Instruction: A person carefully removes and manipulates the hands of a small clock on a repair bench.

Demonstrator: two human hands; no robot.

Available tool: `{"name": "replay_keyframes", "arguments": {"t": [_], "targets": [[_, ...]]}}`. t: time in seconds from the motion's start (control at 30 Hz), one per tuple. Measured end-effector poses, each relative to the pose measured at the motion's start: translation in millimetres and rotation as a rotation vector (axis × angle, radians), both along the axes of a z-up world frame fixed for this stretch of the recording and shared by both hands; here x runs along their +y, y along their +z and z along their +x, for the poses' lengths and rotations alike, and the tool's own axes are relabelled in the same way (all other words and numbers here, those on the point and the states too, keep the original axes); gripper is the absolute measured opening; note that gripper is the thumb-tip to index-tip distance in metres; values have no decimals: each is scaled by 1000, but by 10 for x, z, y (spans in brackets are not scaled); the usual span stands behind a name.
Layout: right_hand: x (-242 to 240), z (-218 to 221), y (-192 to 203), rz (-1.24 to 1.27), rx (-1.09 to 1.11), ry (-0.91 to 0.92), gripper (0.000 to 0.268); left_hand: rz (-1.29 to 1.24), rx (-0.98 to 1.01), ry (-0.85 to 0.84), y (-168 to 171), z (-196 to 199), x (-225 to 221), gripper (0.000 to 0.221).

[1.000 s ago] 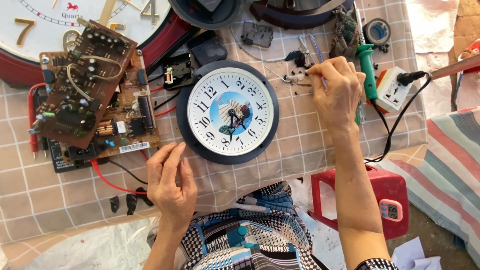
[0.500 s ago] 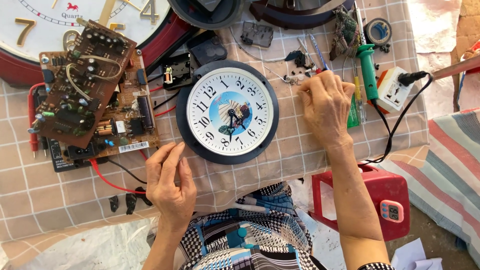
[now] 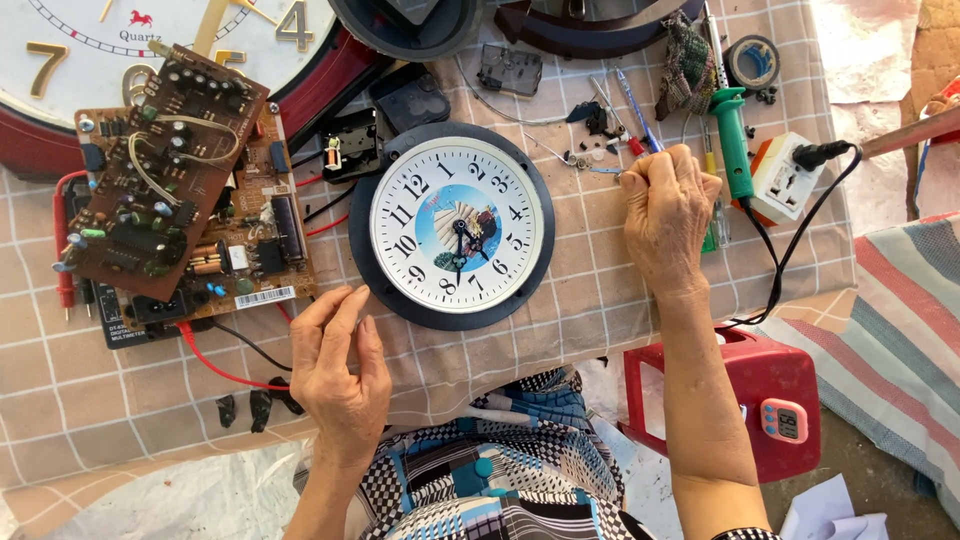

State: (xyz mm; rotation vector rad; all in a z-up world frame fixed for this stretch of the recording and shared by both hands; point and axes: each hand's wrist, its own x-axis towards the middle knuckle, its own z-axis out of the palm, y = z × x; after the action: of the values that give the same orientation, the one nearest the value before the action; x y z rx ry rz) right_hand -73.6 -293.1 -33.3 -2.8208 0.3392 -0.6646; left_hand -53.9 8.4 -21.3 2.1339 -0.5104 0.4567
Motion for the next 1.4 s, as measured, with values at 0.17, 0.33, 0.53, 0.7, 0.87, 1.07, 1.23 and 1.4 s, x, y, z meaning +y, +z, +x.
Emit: {"name": "replay_keyframes", "arguments": {"t": [0.17, 0.33, 0.53, 0.7, 0.87, 1.07, 1.23, 1.4], "targets": [[-87, 61, -37, -19, -59, 9, 27, 2, 3, -4, -15, 1, -7, 17], [-132, 196, -11, -26, -55, 31, 17, 6, -1, -2, -3, 0, -13, 16], [-66, 232, 67, -91, -79, 62, 9, 18, -5, -3, -13, 7, -10, 16], [-85, 208, 110, 2, -163, 40, 8, 20, 7, -3, 4, 3, -13, 16], [-203, 131, 38, 3, -197, -63, 12, 9, 21, -5, 8, -2, -13, 16], [-171, -94, 91, 195, -208, -86, 13, 19, 27, 4, 31, -10, -27, 16], [370, -229, 411, 621, -164, 25, 12, -91, 203, 19, 199, 5, -85, 21], [683, -191, 306, 1073, -85, 118, 8, -602, 694, -20, 413, 124, -216, 40]]}}
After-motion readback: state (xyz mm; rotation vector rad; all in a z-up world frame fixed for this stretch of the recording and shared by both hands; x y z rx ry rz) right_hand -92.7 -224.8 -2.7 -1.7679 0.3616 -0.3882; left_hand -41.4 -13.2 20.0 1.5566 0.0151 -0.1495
